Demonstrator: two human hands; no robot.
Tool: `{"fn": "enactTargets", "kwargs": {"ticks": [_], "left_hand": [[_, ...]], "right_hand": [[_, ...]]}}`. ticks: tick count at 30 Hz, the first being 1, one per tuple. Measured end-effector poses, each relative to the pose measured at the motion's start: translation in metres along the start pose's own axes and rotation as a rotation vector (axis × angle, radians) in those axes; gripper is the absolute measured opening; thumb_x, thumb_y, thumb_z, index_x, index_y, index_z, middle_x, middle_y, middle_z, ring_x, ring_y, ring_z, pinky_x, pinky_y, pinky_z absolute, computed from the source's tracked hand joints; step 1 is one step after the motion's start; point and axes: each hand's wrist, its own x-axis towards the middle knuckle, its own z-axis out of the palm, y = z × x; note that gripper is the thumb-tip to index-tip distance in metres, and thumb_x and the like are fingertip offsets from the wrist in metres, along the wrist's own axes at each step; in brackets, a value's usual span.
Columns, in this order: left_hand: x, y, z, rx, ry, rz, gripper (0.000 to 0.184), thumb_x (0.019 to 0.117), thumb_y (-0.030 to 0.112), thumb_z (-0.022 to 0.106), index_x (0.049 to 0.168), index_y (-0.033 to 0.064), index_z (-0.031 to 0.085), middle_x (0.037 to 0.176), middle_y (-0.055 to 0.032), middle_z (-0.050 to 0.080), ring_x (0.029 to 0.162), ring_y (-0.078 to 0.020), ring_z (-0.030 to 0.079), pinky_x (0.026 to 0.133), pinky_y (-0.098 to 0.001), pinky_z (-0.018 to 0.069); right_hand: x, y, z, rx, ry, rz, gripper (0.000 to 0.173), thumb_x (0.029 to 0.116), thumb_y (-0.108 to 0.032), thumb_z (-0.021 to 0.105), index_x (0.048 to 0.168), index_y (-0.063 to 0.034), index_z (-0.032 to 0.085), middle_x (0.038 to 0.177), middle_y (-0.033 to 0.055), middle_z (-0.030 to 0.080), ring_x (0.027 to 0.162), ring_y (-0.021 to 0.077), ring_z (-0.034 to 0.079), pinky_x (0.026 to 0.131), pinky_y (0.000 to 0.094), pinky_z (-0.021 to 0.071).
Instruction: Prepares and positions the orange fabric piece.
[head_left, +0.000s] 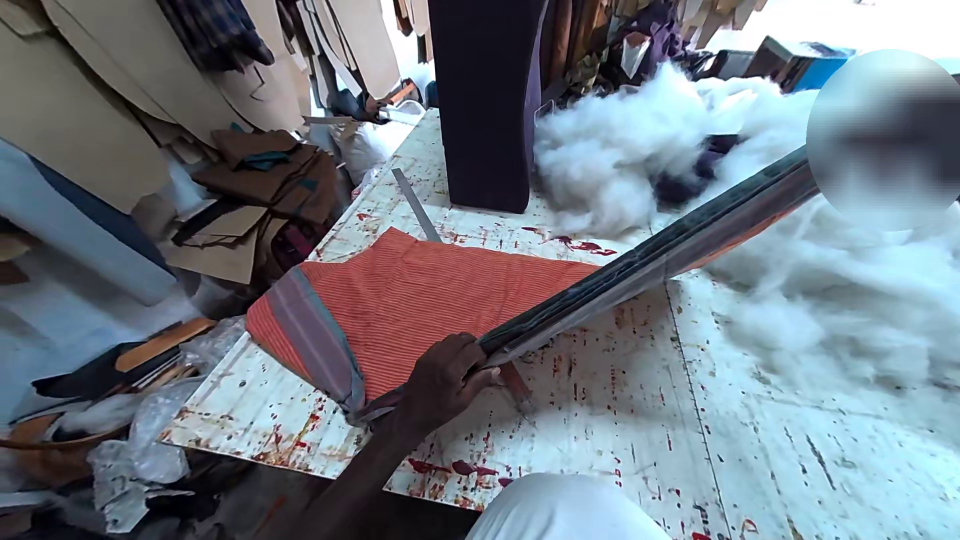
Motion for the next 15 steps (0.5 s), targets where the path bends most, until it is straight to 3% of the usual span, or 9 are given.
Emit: {"fn": "enactTargets", "kwargs": {"ticks": [3, 5, 10, 13, 15], "left_hand": [[0.003, 0.001, 0.002, -0.038, -0.072, -0.054, 0.040, 0.0987, 0.046, 0.063, 0.121, 0.0141, 0.071, 0.112, -0.0047, 0.067, 0.102, -0.0186, 0.066, 0.087, -0.0396, 0.0584], [0.006, 0.002, 0.005, -0.060, -0.153, -0.123, 0.048, 0.0968, 0.053, 0.063, 0.128, 0.0163, 0.068, 0.120, -0.0044, 0.066, 0.108, -0.0189, 0.065, 0.091, -0.0411, 0.0577], [0.007, 0.002, 0.008, -0.112, -0.233, -0.175, 0.037, 0.0947, 0.048, 0.069, 0.091, 0.0114, 0.071, 0.105, -0.0037, 0.063, 0.092, -0.0167, 0.064, 0.078, -0.0379, 0.0581], [0.004, 0.001, 0.004, -0.073, -0.166, -0.132, 0.037, 0.0943, 0.048, 0.069, 0.084, 0.0123, 0.067, 0.093, -0.0020, 0.060, 0.081, -0.0148, 0.061, 0.069, -0.0344, 0.0563], [0.003, 0.000, 0.001, -0.061, -0.103, -0.089, 0.037, 0.0958, 0.047, 0.067, 0.086, 0.0112, 0.068, 0.093, -0.0026, 0.061, 0.080, -0.0149, 0.061, 0.069, -0.0336, 0.0565]], "right_hand": [[-0.004, -0.017, 0.000, -0.039, 0.004, 0.088, 0.019, 0.0954, -0.034, 0.069, 0.102, -0.0166, 0.069, 0.073, -0.0060, 0.068, 0.054, 0.0029, 0.062, 0.049, 0.0220, 0.0548], [-0.007, -0.019, 0.001, -0.029, 0.009, 0.103, 0.017, 0.0956, -0.032, 0.070, 0.101, -0.0159, 0.068, 0.072, -0.0060, 0.068, 0.054, 0.0030, 0.062, 0.049, 0.0217, 0.0549], [-0.012, -0.008, -0.002, -0.001, 0.007, 0.069, 0.015, 0.0961, -0.031, 0.070, 0.101, -0.0171, 0.069, 0.073, -0.0070, 0.068, 0.055, 0.0019, 0.063, 0.050, 0.0203, 0.0547], [-0.015, 0.000, -0.005, 0.005, 0.013, 0.066, 0.016, 0.0952, -0.033, 0.071, 0.101, -0.0177, 0.069, 0.073, -0.0071, 0.068, 0.054, 0.0019, 0.062, 0.048, 0.0199, 0.0536], [-0.019, 0.000, -0.005, 0.009, 0.016, 0.084, 0.015, 0.0954, -0.032, 0.070, 0.100, -0.0177, 0.069, 0.072, -0.0067, 0.068, 0.054, 0.0024, 0.062, 0.048, 0.0201, 0.0532]]}}
